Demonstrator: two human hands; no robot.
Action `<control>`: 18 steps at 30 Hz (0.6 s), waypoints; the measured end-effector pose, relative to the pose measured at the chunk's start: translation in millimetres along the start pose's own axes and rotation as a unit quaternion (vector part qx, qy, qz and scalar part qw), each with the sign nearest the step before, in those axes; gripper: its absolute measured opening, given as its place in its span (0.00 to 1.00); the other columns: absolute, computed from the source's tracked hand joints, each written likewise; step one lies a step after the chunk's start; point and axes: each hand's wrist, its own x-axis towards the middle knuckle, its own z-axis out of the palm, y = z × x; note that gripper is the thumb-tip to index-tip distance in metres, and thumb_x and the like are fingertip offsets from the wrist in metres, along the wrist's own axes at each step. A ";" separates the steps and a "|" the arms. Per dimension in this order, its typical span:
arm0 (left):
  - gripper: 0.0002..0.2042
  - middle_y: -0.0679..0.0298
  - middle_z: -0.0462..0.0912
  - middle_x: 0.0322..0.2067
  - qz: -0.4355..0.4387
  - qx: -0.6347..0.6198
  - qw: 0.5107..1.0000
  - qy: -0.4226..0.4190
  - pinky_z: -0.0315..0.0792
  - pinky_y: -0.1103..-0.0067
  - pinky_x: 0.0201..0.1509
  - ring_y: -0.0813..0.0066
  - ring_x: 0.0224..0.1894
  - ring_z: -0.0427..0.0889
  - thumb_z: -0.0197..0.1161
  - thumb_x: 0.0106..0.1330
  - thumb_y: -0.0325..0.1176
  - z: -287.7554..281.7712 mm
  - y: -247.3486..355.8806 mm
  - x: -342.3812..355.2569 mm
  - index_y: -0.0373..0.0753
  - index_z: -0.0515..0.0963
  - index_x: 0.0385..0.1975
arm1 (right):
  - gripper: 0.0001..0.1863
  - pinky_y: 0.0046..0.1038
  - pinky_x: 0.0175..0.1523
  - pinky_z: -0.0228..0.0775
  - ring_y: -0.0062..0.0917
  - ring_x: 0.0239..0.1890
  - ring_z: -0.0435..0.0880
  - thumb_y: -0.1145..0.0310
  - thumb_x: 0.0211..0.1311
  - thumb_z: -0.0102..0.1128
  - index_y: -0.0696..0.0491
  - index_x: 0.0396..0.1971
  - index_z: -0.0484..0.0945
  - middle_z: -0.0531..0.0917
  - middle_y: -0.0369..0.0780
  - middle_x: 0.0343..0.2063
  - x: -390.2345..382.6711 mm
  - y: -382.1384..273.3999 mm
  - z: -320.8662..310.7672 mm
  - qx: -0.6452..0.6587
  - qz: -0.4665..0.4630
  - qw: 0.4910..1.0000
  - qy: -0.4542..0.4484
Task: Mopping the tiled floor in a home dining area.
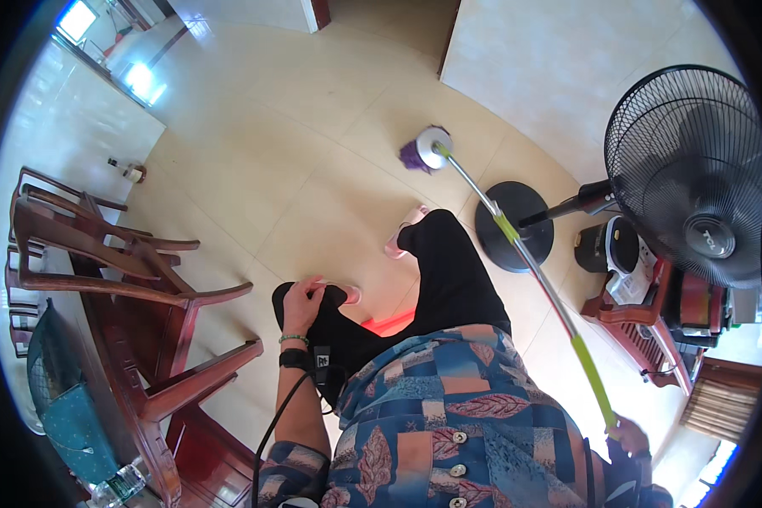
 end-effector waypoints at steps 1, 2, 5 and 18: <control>0.12 0.58 0.86 0.31 0.024 0.019 1.000 0.004 0.76 0.72 0.41 0.63 0.35 0.84 0.66 0.58 0.30 0.0 2.3 0.5 0.38 0.83 0.42 | 0.40 0.27 0.32 0.73 0.26 0.23 0.78 0.79 0.54 0.60 0.54 0.70 0.59 0.80 0.40 0.29 -20.3 12.4 5.2 0.035 0.024 0.999 0.010; 0.11 0.58 0.86 0.31 0.024 0.038 0.999 0.004 0.76 0.72 0.42 0.62 0.35 0.84 0.66 0.58 0.30 0.1 4.5 1.0 0.38 0.83 0.41 | 0.38 0.25 0.30 0.71 0.24 0.23 0.78 0.81 0.52 0.59 0.55 0.68 0.63 0.80 0.39 0.27 -28.7 20.0 15.8 0.005 0.023 0.997 0.069; 0.11 0.58 0.86 0.30 0.018 0.074 0.997 0.006 0.75 0.70 0.44 0.59 0.35 0.83 0.66 0.58 0.31 0.8 9.5 -0.2 0.39 0.83 0.41 | 0.37 0.20 0.23 0.64 0.17 0.18 0.74 0.85 0.46 0.59 0.58 0.63 0.69 0.77 0.34 0.21 -35.1 0.4 39.7 -0.039 -0.096 0.986 0.130; 0.13 0.58 0.86 0.32 -0.006 0.016 0.999 0.029 0.77 0.75 0.42 0.65 0.36 0.85 0.66 0.59 0.31 0.2 8.8 1.5 0.38 0.82 0.43 | 0.31 0.35 0.45 0.74 0.44 0.38 0.84 0.71 0.56 0.63 0.53 0.62 0.70 0.83 0.53 0.37 98.8 -263.5 140.6 -0.493 -0.434 0.716 0.236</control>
